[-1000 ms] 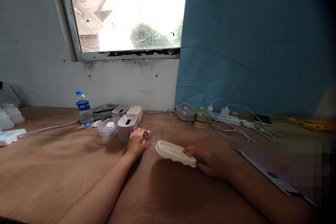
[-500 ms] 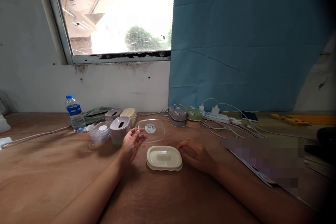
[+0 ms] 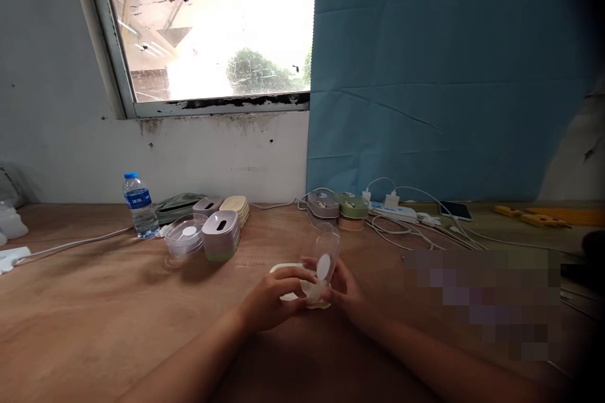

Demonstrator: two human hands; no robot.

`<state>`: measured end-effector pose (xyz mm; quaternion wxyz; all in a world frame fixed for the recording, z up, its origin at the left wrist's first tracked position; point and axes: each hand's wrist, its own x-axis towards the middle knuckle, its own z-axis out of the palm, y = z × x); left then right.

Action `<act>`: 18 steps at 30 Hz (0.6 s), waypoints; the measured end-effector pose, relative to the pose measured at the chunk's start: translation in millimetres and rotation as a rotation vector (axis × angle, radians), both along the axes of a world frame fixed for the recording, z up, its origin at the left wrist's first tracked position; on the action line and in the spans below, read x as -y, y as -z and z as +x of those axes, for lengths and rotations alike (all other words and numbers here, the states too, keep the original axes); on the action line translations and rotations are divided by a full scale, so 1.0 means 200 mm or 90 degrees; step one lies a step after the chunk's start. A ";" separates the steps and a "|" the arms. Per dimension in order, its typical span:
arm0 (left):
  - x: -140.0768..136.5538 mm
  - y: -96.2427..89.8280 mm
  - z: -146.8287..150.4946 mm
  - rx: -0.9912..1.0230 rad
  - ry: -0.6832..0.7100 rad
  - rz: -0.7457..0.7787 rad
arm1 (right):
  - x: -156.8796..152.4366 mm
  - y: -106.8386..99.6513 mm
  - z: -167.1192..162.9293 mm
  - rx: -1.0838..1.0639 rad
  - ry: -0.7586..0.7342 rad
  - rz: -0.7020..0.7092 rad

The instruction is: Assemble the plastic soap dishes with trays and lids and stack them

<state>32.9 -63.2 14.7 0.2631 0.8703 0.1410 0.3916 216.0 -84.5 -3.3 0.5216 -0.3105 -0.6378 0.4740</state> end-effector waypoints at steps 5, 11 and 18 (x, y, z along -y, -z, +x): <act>-0.02 -0.01 -0.01 -0.038 0.007 0.070 | -0.05 0.01 0.03 -0.016 0.021 0.018; -0.14 -0.02 -0.13 0.060 -0.233 0.056 | -0.12 0.02 0.17 0.247 0.135 0.204; -0.29 0.05 -0.20 0.093 -0.376 -0.013 | -0.13 0.02 0.20 0.357 0.168 0.228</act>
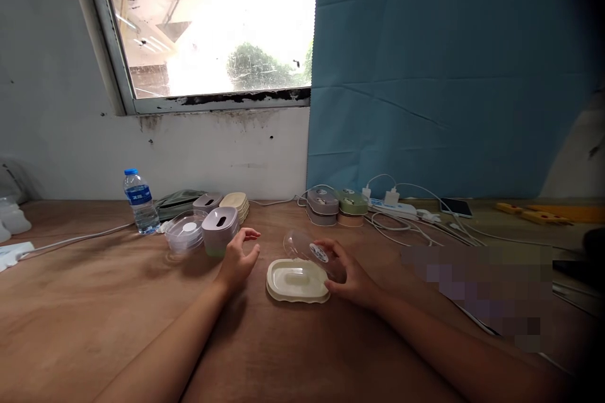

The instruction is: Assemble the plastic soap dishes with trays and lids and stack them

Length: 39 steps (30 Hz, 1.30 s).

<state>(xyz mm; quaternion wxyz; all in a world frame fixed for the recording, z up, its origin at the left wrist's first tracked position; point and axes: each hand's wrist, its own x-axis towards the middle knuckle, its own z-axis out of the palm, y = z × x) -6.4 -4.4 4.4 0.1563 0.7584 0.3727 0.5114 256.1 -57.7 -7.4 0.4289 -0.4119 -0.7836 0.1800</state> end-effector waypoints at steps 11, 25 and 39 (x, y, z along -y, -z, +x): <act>-0.10 -0.05 -0.18 -0.217 -0.249 0.202 | -0.17 0.04 0.22 0.183 0.361 -0.075; -0.06 -0.10 -0.18 -0.091 -0.140 0.190 | -0.16 0.03 0.21 0.133 0.369 0.020; 0.04 -0.02 -0.02 -0.199 0.443 -0.124 | 0.04 -0.05 0.02 0.314 -0.104 -0.073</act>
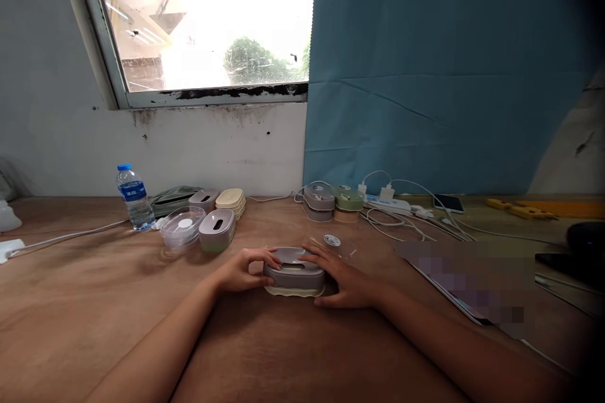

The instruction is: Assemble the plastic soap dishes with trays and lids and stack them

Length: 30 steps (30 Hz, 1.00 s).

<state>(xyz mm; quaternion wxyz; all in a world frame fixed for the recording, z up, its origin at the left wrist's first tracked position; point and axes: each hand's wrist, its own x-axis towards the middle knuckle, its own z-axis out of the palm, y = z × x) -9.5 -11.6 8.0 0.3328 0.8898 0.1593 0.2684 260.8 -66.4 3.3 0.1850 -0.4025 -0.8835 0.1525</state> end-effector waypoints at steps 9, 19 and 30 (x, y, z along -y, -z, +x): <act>-0.02 0.05 0.00 -0.031 -0.080 -0.146 | 0.02 -0.01 -0.03 0.077 -0.007 0.004; -0.04 0.08 0.00 -0.006 -0.057 -0.235 | -0.10 0.03 0.08 -0.011 0.100 0.153; -0.06 0.10 -0.02 -0.014 -0.071 -0.229 | -0.20 0.11 0.22 -0.027 0.425 0.135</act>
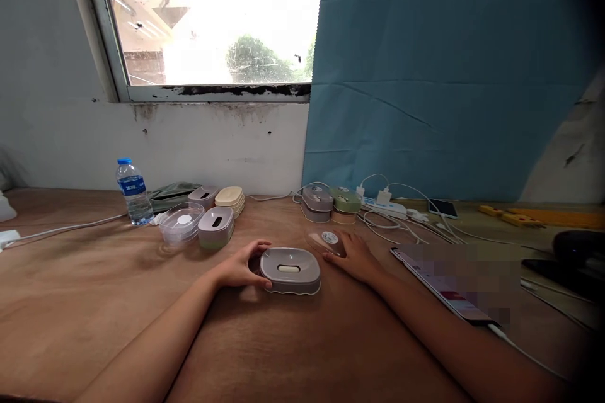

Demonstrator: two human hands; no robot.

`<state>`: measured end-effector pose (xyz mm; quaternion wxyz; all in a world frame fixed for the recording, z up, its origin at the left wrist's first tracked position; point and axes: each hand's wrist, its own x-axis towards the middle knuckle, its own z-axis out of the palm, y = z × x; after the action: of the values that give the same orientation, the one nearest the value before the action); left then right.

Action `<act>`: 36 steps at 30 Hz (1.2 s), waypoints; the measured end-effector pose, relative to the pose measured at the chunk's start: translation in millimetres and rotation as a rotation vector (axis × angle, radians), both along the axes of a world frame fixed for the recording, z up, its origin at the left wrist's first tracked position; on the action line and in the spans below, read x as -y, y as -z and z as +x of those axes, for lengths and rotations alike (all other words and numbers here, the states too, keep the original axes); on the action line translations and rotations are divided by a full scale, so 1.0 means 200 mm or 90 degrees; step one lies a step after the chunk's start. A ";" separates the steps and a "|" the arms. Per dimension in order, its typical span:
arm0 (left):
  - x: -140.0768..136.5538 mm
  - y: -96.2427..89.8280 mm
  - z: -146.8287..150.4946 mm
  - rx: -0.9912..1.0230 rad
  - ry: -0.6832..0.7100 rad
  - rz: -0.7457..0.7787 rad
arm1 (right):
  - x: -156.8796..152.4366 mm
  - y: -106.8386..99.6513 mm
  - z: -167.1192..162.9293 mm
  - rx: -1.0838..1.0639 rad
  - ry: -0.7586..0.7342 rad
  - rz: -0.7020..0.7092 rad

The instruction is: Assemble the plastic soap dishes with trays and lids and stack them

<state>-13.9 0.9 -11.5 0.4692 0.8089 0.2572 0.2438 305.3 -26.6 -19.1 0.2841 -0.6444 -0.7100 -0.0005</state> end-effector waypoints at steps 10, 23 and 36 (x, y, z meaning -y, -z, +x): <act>0.01 0.00 0.00 0.015 0.010 0.017 | 0.19 -0.09 -0.30 -0.096 -0.369 0.040; 0.02 0.01 0.00 -0.011 -0.032 0.017 | 0.18 -0.09 -0.29 -0.036 -0.436 -0.041; 0.03 -0.01 0.00 -0.034 -0.021 0.034 | 0.19 -0.11 -0.29 -0.008 -0.415 -0.059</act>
<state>-13.5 -5.6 -9.7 0.4364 0.8230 0.2760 0.2366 247.4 -65.6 3.9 0.2438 -0.3956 -0.8764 0.1268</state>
